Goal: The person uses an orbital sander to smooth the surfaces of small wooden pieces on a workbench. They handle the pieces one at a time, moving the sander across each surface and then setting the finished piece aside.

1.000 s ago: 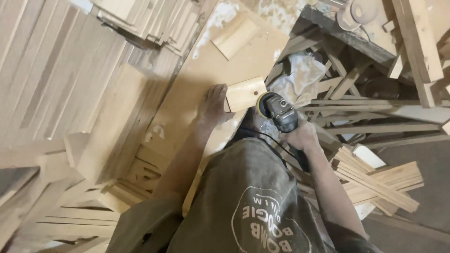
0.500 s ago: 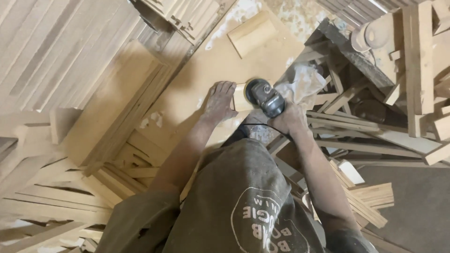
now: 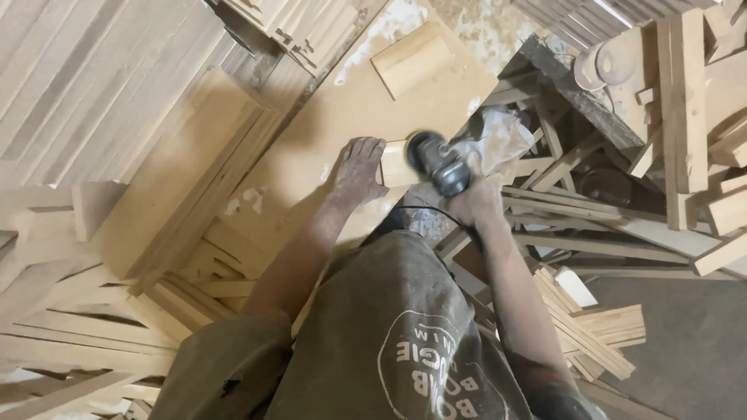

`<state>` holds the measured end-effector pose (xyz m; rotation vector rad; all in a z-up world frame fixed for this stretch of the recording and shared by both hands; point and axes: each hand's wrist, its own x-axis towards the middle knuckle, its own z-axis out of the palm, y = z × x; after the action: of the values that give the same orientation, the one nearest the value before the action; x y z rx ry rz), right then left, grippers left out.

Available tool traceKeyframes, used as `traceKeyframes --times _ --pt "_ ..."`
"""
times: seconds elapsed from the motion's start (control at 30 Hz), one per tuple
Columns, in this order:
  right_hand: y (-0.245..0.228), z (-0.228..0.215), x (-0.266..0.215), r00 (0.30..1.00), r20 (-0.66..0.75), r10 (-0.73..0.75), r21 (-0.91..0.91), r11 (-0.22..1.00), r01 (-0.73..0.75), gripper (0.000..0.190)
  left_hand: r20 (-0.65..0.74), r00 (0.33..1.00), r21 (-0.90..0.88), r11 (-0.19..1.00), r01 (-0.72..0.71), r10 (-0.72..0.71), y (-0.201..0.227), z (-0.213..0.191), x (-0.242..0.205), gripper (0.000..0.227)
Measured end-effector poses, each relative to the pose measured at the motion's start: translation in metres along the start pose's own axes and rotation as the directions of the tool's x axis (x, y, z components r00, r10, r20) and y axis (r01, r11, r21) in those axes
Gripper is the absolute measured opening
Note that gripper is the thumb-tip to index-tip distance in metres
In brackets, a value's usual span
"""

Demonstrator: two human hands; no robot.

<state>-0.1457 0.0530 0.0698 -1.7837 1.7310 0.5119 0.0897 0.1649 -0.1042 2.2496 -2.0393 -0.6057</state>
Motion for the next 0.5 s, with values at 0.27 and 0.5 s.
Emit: traceKeyframes --times 0.27,0.5 --pt "0.056 0.008 -0.036 0.996 -0.043 0.077 -0.034 0.996 -0.079 0.059 -0.012 1.000 -0.043 0.999 0.002 -0.003 0.002 -0.007 -0.004 0.121" --pt "-0.023 -0.033 -0.099 1.000 -0.004 -0.008 -0.046 0.999 0.007 0.057 0.003 1.000 -0.047 0.999 0.001 -0.001 0.002 -0.016 -0.004 0.122"
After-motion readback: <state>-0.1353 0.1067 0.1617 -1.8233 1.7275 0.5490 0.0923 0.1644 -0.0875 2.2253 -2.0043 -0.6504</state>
